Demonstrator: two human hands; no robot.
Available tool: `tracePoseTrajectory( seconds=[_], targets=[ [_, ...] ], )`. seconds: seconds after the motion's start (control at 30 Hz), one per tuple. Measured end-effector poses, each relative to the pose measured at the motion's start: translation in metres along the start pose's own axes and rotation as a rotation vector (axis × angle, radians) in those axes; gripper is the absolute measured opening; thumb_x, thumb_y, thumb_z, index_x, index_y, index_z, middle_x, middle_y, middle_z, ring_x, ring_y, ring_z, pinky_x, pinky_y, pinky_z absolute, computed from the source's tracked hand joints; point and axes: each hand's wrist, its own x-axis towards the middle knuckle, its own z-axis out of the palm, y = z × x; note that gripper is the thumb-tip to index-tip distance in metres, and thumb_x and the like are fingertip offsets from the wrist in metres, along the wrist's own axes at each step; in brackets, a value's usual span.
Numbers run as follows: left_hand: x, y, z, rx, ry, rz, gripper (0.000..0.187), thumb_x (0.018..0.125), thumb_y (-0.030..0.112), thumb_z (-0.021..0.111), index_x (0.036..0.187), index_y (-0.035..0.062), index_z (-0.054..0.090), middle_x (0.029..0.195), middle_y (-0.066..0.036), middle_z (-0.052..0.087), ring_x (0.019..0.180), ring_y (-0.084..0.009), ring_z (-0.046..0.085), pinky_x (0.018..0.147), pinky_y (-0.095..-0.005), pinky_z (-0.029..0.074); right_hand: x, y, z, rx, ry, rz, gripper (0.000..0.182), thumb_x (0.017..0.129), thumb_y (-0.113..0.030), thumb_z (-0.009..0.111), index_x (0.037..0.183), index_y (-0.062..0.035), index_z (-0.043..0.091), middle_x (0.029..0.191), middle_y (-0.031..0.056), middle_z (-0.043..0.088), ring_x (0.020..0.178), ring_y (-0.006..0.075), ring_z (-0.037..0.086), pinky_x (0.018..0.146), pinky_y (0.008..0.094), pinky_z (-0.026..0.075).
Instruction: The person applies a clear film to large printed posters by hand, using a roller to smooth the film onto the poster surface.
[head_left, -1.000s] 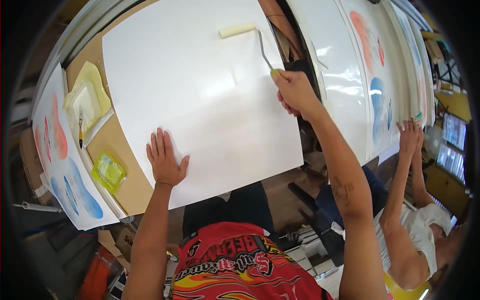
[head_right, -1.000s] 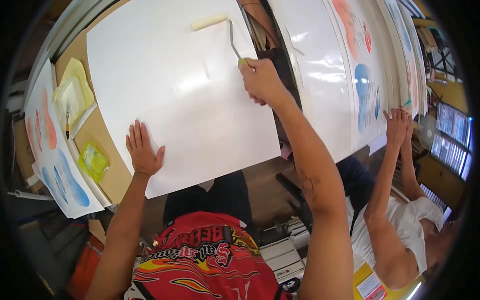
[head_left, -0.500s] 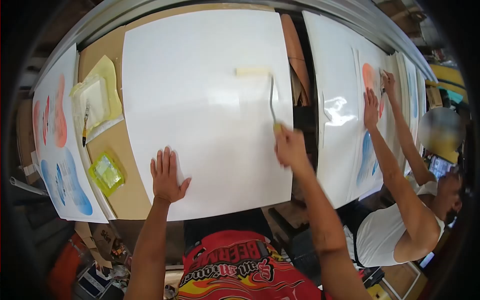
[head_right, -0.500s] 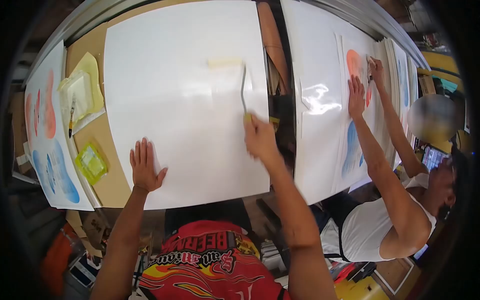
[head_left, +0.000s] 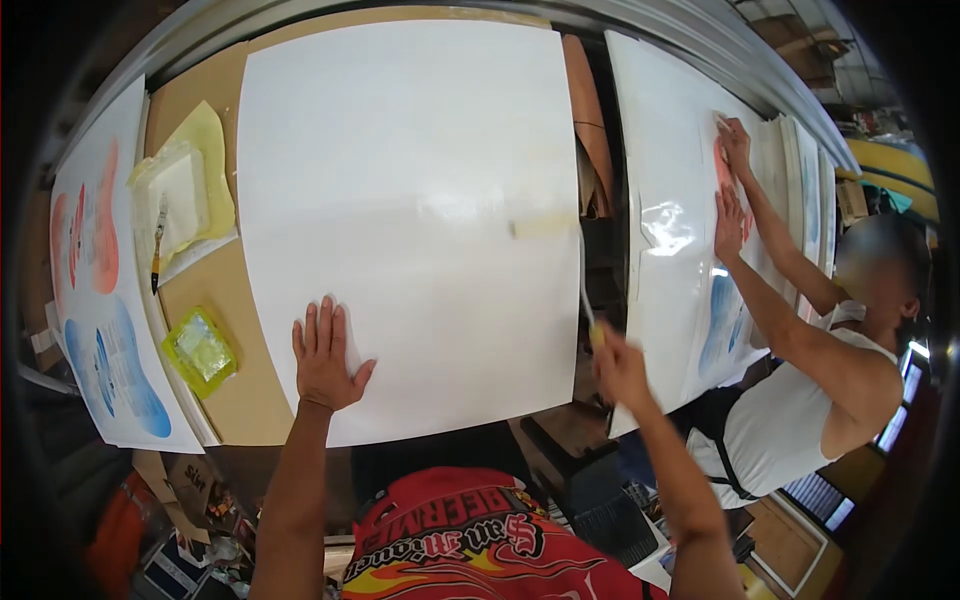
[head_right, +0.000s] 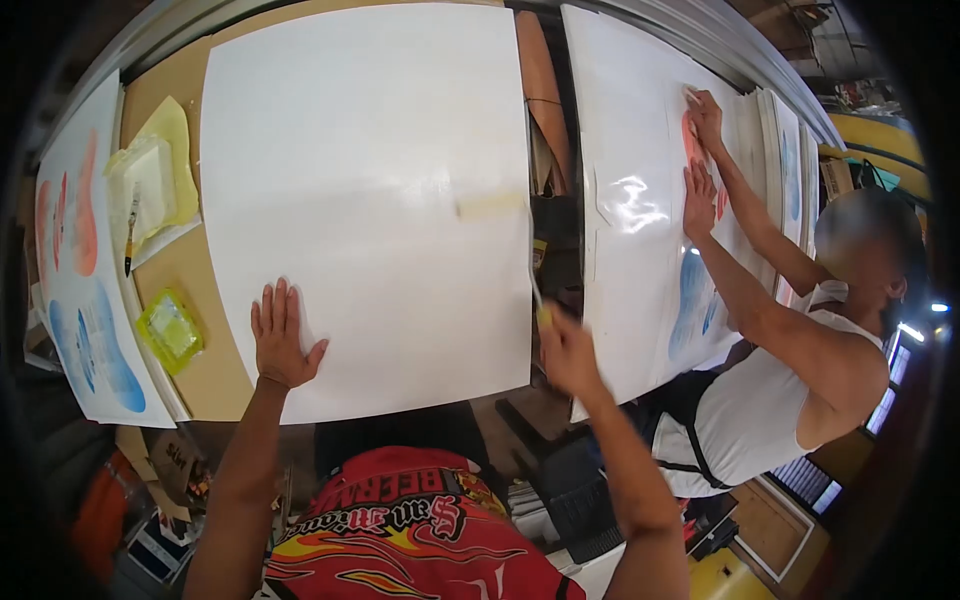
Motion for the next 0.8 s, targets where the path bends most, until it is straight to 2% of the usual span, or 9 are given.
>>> tracePoseTrajectory(
  seconds=[0.13, 0.2, 0.33, 0.47, 0.5, 0.57, 0.67, 0.73, 0.8],
  targets=[
    [0.001, 0.001, -0.001, -0.001, -0.004, 0.001, 0.097, 0.088, 0.050, 0.063, 0.157, -0.0045, 0.024, 0.167, -0.022, 0.018, 0.154, -0.0437, 0.015, 0.121, -0.0612, 0.009, -0.129, 0.073, 0.019, 0.116, -0.010, 0.209, 0.041, 0.107, -0.021, 0.051, 0.146, -0.0076, 0.054, 0.057, 0.0015, 0.053, 0.039, 0.0077, 0.047, 0.037, 0.0254, 0.038],
    [0.001, 0.002, -0.003, -0.010, 0.002, 0.003, 0.097, 0.088, 0.050, 0.062, 0.157, -0.0048, 0.023, 0.167, -0.022, 0.018, 0.154, -0.0438, 0.014, 0.121, -0.0613, 0.009, -0.127, 0.051, 0.025, 0.190, 0.009, 0.239, 0.036, 0.107, -0.025, 0.053, 0.136, -0.0060, 0.061, 0.057, 0.0022, 0.054, 0.038, 0.0088, 0.047, 0.035, 0.0264, 0.037],
    [0.002, 0.002, -0.001, 0.007, 0.018, 0.011, 0.096, 0.088, 0.050, 0.062, 0.157, -0.0057, 0.024, 0.166, -0.023, 0.020, 0.154, -0.0445, 0.015, 0.121, -0.0614, 0.009, 0.004, -0.012, -0.004, 0.143, 0.013, 0.183, 0.032, 0.107, -0.028, 0.052, 0.127, -0.0072, 0.066, 0.055, 0.0025, 0.054, 0.038, 0.0102, 0.048, 0.034, 0.0288, 0.038],
    [0.002, 0.002, 0.000, 0.027, 0.033, 0.013, 0.096, 0.088, 0.050, 0.062, 0.157, -0.0059, 0.025, 0.166, -0.024, 0.021, 0.153, -0.0452, 0.017, 0.121, -0.0619, 0.010, 0.166, -0.102, -0.022, 0.166, 0.075, -0.054, 0.026, 0.103, -0.024, 0.051, 0.088, -0.0055, 0.061, 0.054, 0.0043, 0.053, 0.037, 0.0139, 0.048, 0.034, 0.0300, 0.038],
    [0.002, 0.002, 0.000, 0.033, 0.034, 0.013, 0.096, 0.088, 0.050, 0.062, 0.157, -0.0058, 0.024, 0.166, -0.024, 0.021, 0.153, -0.0451, 0.016, 0.121, -0.0620, 0.010, 0.201, -0.114, -0.031, 0.135, 0.043, -0.089, 0.037, 0.103, -0.032, 0.051, 0.077, -0.0057, 0.056, 0.054, 0.0064, 0.054, 0.035, 0.0161, 0.049, 0.032, 0.0329, 0.036],
    [0.003, 0.005, -0.002, 0.046, 0.030, 0.015, 0.097, 0.088, 0.049, 0.061, 0.157, -0.0051, 0.023, 0.166, -0.025, 0.021, 0.153, -0.0453, 0.016, 0.120, -0.0623, 0.012, 0.236, -0.138, -0.045, 0.128, -0.098, -0.141, 0.036, 0.102, -0.030, 0.050, 0.077, -0.0046, 0.055, 0.055, 0.0049, 0.053, 0.036, 0.0139, 0.047, 0.033, 0.0312, 0.036],
    [0.004, 0.007, -0.001, 0.058, 0.066, 0.037, 0.096, 0.088, 0.048, 0.061, 0.158, -0.0045, 0.022, 0.165, -0.025, 0.022, 0.153, -0.0455, 0.017, 0.120, -0.0624, 0.013, 0.167, -0.117, -0.017, 0.150, 0.050, -0.051, 0.034, 0.103, -0.029, 0.050, 0.078, -0.0058, 0.054, 0.055, 0.0037, 0.052, 0.037, 0.0132, 0.047, 0.034, 0.0305, 0.038],
    [0.003, 0.007, 0.000, 0.070, 0.074, 0.052, 0.094, 0.090, 0.046, 0.058, 0.159, -0.0048, 0.019, 0.166, -0.025, 0.019, 0.153, -0.0457, 0.015, 0.121, -0.0611, 0.011, 0.104, -0.055, 0.000, 0.110, 0.071, -0.025, 0.029, 0.104, -0.027, 0.054, 0.091, -0.0032, 0.065, 0.055, 0.0049, 0.051, 0.043, 0.0115, 0.048, 0.040, 0.0323, 0.041],
    [0.002, 0.007, 0.000, 0.075, 0.088, 0.067, 0.092, 0.092, 0.045, 0.057, 0.159, -0.0048, 0.019, 0.166, -0.025, 0.018, 0.153, -0.0457, 0.015, 0.121, -0.0604, 0.010, 0.021, 0.012, 0.018, 0.016, 0.097, -0.233, 0.022, 0.103, -0.019, 0.056, 0.100, 0.0025, 0.062, 0.059, 0.0085, 0.051, 0.053, 0.0111, 0.051, 0.051, 0.0319, 0.043]
  ],
)
